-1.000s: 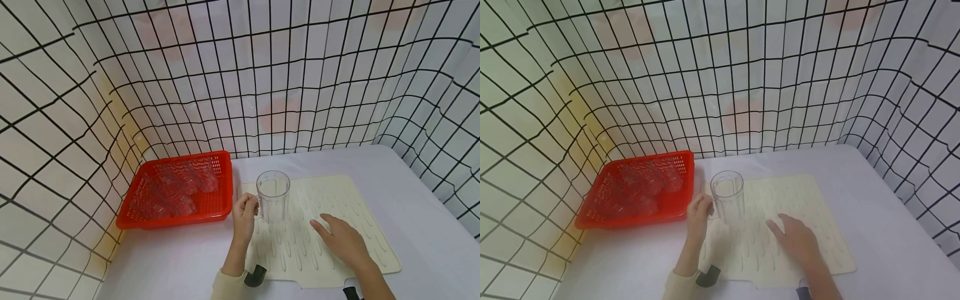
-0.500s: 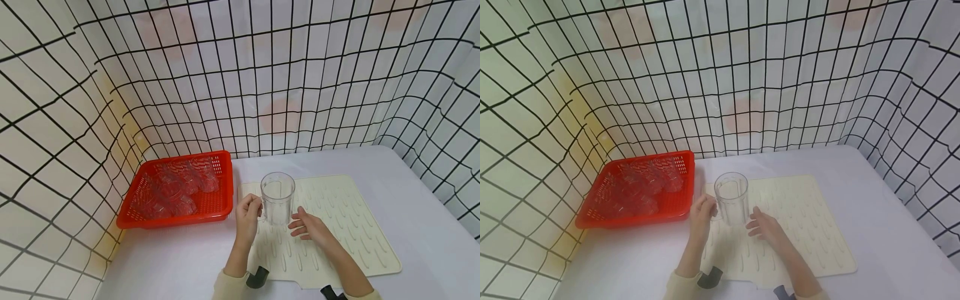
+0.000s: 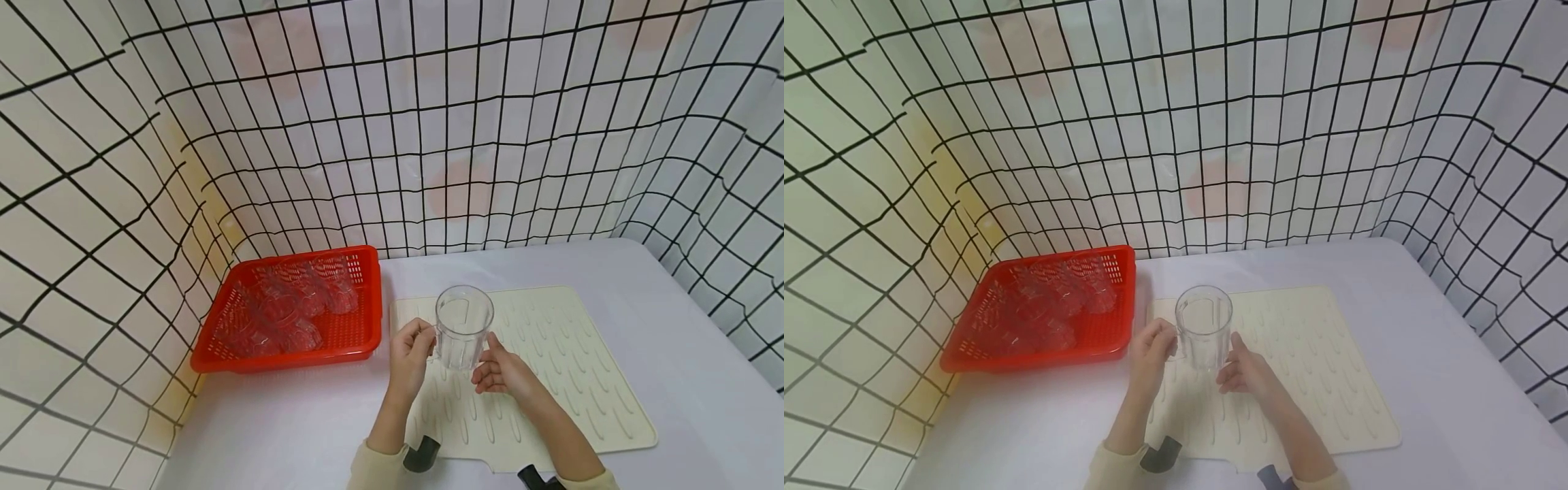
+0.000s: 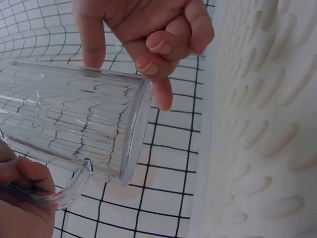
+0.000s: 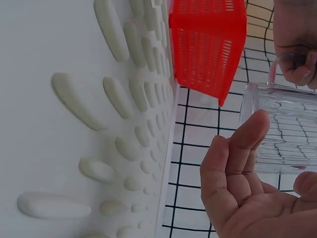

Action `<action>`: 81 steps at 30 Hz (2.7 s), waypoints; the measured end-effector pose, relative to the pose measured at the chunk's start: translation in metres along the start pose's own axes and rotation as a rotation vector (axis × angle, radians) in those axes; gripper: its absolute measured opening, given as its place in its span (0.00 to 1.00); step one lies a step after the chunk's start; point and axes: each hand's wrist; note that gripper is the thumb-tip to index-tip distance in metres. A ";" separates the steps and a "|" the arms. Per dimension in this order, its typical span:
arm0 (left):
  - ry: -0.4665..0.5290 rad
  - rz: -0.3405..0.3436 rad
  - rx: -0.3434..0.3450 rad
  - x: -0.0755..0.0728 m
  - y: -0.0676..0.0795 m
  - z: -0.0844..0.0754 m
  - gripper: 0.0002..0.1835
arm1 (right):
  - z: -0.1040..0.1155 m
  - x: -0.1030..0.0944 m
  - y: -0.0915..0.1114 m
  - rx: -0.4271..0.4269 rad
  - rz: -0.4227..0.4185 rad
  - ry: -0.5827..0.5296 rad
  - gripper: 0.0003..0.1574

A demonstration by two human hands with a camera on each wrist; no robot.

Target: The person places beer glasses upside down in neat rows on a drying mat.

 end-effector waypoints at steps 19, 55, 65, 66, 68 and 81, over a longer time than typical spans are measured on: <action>-0.070 0.234 0.110 -0.006 -0.001 -0.003 0.10 | 0.007 -0.027 0.000 -0.134 0.156 -0.075 0.39; -0.717 0.553 0.202 -0.017 0.018 -0.009 0.06 | 0.018 -0.047 -0.002 -0.139 0.132 -0.087 0.43; -0.767 0.529 0.211 -0.017 0.020 -0.002 0.04 | 0.016 -0.045 -0.002 -0.119 0.066 -0.049 0.42; -0.768 0.530 0.209 -0.016 0.020 -0.001 0.04 | 0.015 -0.045 -0.002 -0.116 0.058 -0.038 0.42; -0.783 0.528 0.210 -0.016 0.021 0.000 0.04 | 0.014 -0.045 -0.002 -0.116 0.041 -0.030 0.41; -0.696 0.528 0.147 -0.022 0.022 0.005 0.06 | 0.011 -0.041 0.003 -0.255 -0.047 -0.021 0.34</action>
Point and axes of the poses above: each hand's wrist, its own y-axis away from the middle knuckle, its own x-axis out of the palm, z = x × y, and after that the axes turned 7 degrees about z, right-handed
